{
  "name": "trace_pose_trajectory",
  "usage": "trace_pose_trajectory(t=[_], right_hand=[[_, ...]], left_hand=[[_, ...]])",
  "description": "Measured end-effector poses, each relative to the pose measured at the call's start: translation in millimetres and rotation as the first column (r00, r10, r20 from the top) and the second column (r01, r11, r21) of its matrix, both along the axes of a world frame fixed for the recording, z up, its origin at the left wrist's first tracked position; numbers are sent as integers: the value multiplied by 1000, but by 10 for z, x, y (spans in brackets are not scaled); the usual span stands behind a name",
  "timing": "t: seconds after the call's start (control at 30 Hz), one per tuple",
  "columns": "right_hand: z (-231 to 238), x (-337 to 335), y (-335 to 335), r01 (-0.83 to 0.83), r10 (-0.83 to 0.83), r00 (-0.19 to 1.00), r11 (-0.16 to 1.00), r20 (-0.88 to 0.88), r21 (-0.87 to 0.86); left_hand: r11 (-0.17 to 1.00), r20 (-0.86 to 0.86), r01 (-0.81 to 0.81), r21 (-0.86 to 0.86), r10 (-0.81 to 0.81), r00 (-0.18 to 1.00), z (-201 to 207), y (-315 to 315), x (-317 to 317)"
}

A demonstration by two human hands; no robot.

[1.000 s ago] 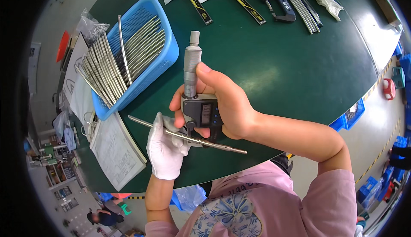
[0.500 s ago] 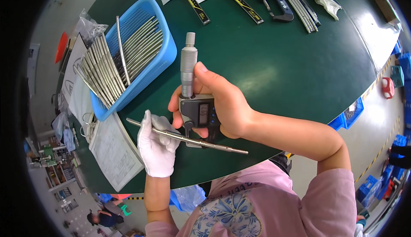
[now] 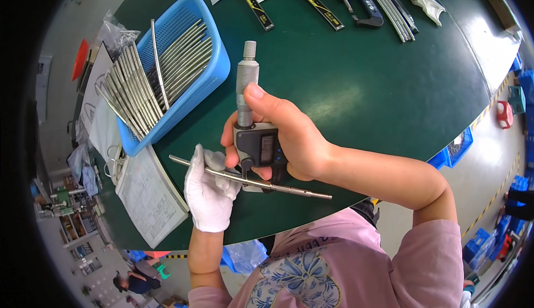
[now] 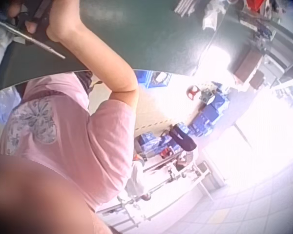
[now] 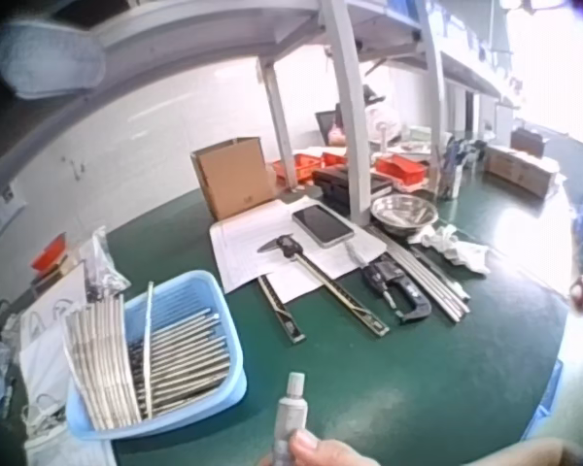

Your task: Measure the diameter of several metal rods using a digital micrometer and check against a specification document.

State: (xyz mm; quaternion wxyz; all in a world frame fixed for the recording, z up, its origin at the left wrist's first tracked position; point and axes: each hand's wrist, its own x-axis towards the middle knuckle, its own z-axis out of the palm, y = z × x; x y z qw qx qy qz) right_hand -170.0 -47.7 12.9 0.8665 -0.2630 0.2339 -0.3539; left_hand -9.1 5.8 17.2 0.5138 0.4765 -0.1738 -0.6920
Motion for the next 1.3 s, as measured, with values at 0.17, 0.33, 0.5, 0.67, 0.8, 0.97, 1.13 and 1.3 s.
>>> trace_pose_trajectory(t=[0.17, 0.33, 0.5, 0.67, 0.8, 0.97, 1.13, 1.3], right_hand=[[-3, -1, -4, -9, 9, 1000, 1000, 25, 2], [-6, 8, 7, -5, 3, 999, 998, 41, 55], [-16, 26, 3, 19, -20, 999, 1000, 34, 18], [-11, 15, -7, 9, -9, 1000, 1000, -22, -23], [-15, 17, -13, -7, 6, 1000, 1000, -24, -25], [0, 9, 5, -18, 15, 998, 998, 62, 59], [-14, 24, -5, 7, -7, 1000, 1000, 14, 22], [-16, 12, -11, -12, 12, 1000, 1000, -7, -8]], left_hand=[[1000, -27, 10, -25, -10, 1000, -15, -9, 10], [1000, -21, 2, -16, -2, 1000, -7, 17, 4], [998, -76, 62, 8, -61, 995, -24, 33, 3], [997, -62, 71, -12, -71, 996, -1, 22, -16], [1000, 95, 11, -15, -9, 995, 8, 40, -117], [999, 0, 38, -18, -38, 999, 0, 26, -44], [995, -82, 90, -42, -94, 992, -42, 45, 6], [995, -103, 94, -32, -97, 990, -38, 44, -17]])
